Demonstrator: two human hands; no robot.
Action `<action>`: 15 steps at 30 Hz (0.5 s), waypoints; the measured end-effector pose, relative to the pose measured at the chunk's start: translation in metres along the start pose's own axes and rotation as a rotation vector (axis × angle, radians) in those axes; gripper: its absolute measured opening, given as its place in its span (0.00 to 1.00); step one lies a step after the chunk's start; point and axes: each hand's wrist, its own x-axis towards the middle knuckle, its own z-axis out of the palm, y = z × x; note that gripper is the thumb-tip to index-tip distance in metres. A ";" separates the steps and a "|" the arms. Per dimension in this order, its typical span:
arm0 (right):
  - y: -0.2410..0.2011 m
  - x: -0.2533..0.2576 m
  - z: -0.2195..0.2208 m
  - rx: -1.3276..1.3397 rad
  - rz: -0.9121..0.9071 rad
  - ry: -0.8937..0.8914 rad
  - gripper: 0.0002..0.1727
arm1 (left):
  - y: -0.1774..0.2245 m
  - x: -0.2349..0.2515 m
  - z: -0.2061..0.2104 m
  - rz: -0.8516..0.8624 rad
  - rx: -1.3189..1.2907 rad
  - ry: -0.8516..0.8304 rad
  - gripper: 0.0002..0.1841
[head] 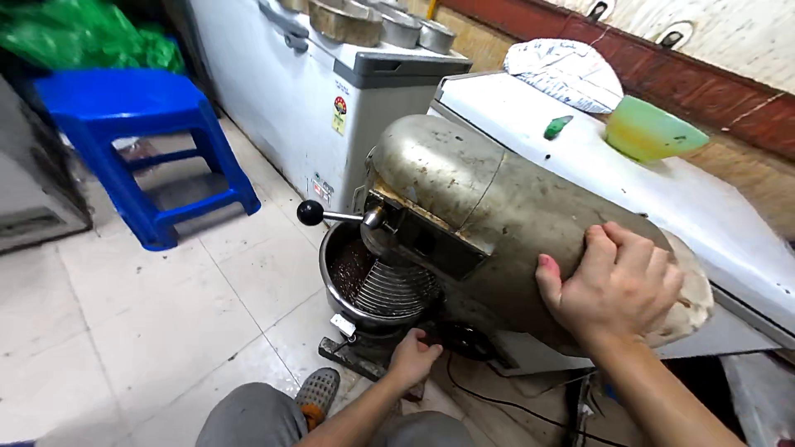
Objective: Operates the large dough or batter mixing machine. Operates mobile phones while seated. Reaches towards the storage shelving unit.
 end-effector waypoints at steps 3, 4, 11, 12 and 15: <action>-0.001 -0.001 0.002 0.008 0.015 0.013 0.44 | -0.001 -0.016 -0.040 0.079 0.043 0.087 0.32; -0.001 -0.001 0.002 0.009 0.020 0.019 0.44 | -0.004 -0.020 -0.052 0.106 0.047 0.111 0.31; -0.003 0.000 0.001 0.039 0.013 0.026 0.43 | -0.035 -0.025 -0.112 0.191 -0.120 0.439 0.23; -0.003 0.001 0.001 0.042 0.012 0.024 0.43 | -0.034 -0.024 -0.117 0.194 -0.144 0.485 0.24; -0.002 0.000 0.003 0.039 0.009 0.027 0.42 | -0.029 -0.020 -0.123 0.210 -0.173 0.510 0.34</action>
